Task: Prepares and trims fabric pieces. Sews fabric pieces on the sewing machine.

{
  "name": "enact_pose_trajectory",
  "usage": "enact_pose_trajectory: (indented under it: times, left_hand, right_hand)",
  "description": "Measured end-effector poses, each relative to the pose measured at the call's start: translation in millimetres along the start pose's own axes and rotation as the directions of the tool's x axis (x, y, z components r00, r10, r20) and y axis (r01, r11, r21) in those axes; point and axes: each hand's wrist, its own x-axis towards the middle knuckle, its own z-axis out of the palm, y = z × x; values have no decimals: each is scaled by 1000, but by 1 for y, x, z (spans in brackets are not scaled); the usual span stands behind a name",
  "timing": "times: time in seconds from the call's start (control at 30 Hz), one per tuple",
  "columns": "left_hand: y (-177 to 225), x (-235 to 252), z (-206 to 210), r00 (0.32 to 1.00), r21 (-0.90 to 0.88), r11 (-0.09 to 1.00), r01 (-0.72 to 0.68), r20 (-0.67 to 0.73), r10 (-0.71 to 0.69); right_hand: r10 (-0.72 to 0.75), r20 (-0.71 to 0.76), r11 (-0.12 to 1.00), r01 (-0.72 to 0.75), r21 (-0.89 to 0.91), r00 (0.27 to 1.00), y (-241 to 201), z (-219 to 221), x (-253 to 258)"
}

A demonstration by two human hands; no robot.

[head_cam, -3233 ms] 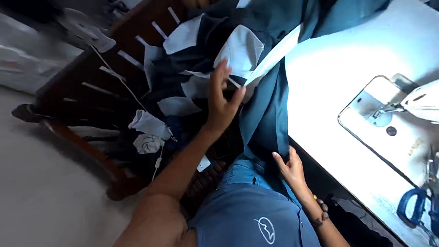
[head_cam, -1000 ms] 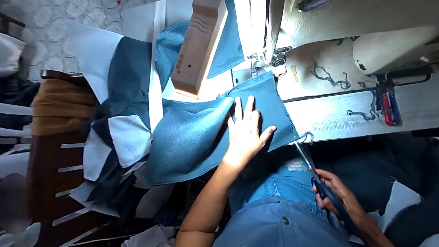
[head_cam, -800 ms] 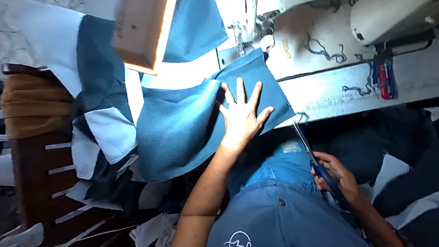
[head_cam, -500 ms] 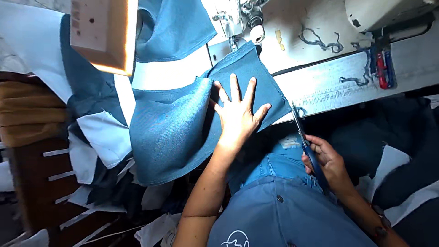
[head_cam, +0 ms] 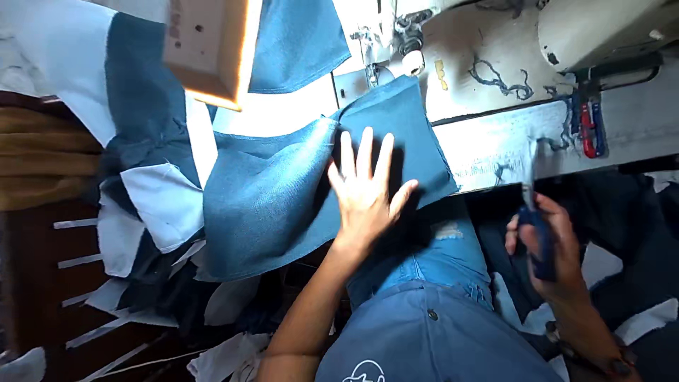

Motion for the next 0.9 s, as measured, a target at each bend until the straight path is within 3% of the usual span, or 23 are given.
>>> enact_pose_trajectory:
  times: [0.07,0.1,0.23,0.33,0.43,0.53,0.6,0.7,0.73,0.8,0.9]
  left_hand:
    - [-6,-16,-4,971,108,990,87,-232,-60]
    - [-9,-21,-8,959,137,974,180,-245,-143]
    - [-37,-9,-25,855,46,854,518,14,-519]
    - [-76,22,-23,793,80,806,587,142,-592]
    - [-118,53,-27,841,79,880,468,266,-471]
    - [-169,80,-24,937,-17,990,139,325,-126]
    - [-198,98,-20,934,-81,995,-53,350,78]
    - [-211,123,-32,876,-107,981,-161,443,192]
    - [-211,128,-37,865,-108,979,-175,458,205]
    - [-209,132,-45,852,-86,968,-234,461,247]
    - [-198,124,-75,806,-104,950,-295,506,306]
  right_hand:
    - [-123,96,942,146,-303,988,-9,-13,21]
    - [-168,125,864,207,-459,978,-15,-15,32]
    - [-249,173,540,285,-792,953,-38,-3,83]
    - [-254,219,439,314,-842,942,-40,3,121]
    - [-247,214,330,290,-898,945,-50,9,134]
    - [-375,257,260,368,-893,890,-65,27,130]
    - [-507,410,216,572,-791,758,-71,54,122]
    - [-614,658,114,873,-474,437,-67,109,117]
    - [-599,710,88,912,-401,370,-65,128,121]
    - [-524,794,14,936,-353,307,-59,154,135]
    - [-465,829,16,938,-345,312,-52,168,155]
